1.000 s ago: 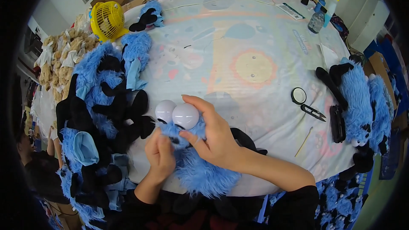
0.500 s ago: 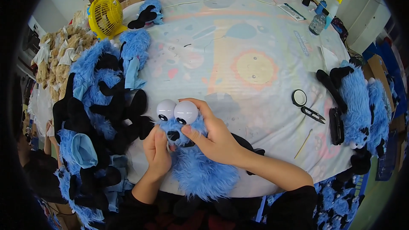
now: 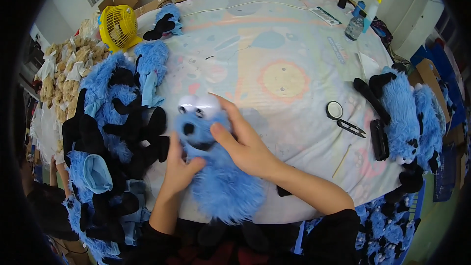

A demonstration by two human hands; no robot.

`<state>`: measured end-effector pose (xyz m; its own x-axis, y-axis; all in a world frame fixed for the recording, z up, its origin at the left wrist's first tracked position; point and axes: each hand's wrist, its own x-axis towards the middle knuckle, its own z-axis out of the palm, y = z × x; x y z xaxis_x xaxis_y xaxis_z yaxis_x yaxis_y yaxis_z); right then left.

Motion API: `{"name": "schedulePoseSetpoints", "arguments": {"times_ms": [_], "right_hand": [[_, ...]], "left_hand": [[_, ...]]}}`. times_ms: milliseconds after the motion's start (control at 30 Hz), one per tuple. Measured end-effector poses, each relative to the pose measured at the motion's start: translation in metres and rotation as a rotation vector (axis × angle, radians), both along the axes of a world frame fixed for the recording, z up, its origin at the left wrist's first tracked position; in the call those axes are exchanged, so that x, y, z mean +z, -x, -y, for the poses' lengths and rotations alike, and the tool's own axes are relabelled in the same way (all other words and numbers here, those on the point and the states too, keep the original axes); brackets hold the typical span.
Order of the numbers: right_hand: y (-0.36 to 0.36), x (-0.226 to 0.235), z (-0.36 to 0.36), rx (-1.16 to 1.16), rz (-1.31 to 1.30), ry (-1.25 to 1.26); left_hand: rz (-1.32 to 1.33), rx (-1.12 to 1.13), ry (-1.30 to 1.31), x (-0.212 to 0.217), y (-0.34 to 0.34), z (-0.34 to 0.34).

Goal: The recorder is assembling and inspecting blue plush monster toys by attaching plastic eyes and checking the fabric seams.

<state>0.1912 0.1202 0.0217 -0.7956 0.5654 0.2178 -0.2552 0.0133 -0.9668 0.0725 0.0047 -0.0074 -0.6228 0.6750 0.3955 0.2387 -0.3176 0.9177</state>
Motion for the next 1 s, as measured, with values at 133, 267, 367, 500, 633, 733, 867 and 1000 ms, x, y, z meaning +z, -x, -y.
{"name": "schedulePoseSetpoints", "arguments": {"times_ms": [133, 267, 367, 500, 633, 733, 867, 1000], "right_hand": [[0.000, 0.010, -0.001, 0.130, -0.112, 0.382], [-0.022, 0.009, -0.016, 0.327, 0.246, 0.095], [-0.040, -0.004, -0.022, 0.445, 0.317, 0.087], [-0.060, -0.009, -0.014, 0.452, 0.380, 0.017], [-0.073, -0.001, -0.002, 0.138, 0.341, -0.173], [-0.080, 0.000, -0.007, 0.120, 0.349, 0.071], [-0.075, -0.001, -0.010, 0.111, 0.309, -0.046], [-0.051, -0.004, -0.011, -0.002, 0.181, -0.364]], "left_hand": [[0.271, -0.187, 0.180, 0.004, 0.005, 0.008], [0.494, -0.241, 0.067, -0.006, 0.035, 0.024], [0.526, -0.153, 0.003, -0.006, 0.053, 0.033], [0.565, -0.056, -0.066, -0.001, 0.070, 0.035], [0.573, -0.008, -0.090, 0.009, 0.077, 0.032], [0.524, 0.058, -0.067, 0.009, 0.070, 0.027], [0.443, 0.132, -0.037, 0.028, 0.054, 0.023], [0.363, 0.051, 0.079, 0.045, 0.021, 0.000]]}}
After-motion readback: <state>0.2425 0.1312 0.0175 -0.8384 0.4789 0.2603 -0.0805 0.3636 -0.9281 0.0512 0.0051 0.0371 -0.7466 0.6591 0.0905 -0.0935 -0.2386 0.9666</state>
